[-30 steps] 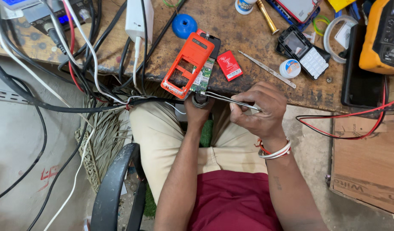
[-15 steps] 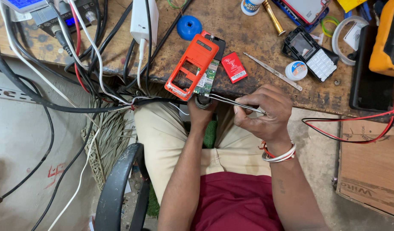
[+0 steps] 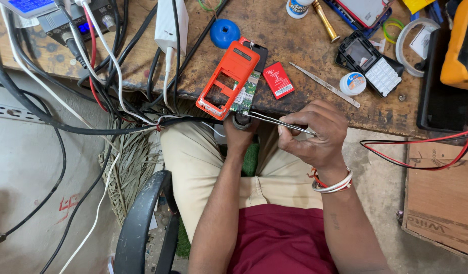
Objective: The person connects a USB cable to a power source and an orange mobile phone casing containing a circuit board. They use a multimeter to test the board, then apply flux and solder a component using a soldering iron and tweezers.
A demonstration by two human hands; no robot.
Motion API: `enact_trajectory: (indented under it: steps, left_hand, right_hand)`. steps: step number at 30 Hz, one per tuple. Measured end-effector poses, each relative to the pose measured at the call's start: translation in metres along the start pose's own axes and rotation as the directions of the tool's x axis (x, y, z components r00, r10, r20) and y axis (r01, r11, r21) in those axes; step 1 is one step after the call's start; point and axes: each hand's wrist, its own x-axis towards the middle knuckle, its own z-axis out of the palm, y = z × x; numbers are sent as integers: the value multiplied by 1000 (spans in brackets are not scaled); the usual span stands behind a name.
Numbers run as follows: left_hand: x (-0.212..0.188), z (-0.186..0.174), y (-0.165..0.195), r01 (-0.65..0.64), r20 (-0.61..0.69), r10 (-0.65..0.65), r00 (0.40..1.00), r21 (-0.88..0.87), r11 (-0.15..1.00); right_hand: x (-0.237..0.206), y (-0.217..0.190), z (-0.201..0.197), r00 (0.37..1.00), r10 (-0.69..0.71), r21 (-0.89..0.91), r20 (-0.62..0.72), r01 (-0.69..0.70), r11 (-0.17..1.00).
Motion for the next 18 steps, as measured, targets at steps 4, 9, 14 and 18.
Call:
enact_trajectory:
  steps: [4, 9, 14, 18]
  left_hand:
    - [0, 0, -2, 15, 10, -15, 1000, -13, 1000]
    - [-1, 0, -2, 14, 10, -14, 1000, -14, 1000]
    - [0, 1, -3, -15, -3, 15, 1000, -4, 1000]
    - [0, 0, -1, 18, 3, -18, 1000, 26, 1000]
  right_hand:
    - [0, 0, 0, 1000, 9, 10, -7, -9, 1000]
    - [0, -1, 1, 1000, 10, 18, -8, -10, 1000]
    - [1, 0, 0, 1000, 1, 8, -7, -1, 1000]
    - [1, 1, 0, 1000, 3, 14, -1, -3, 1000]
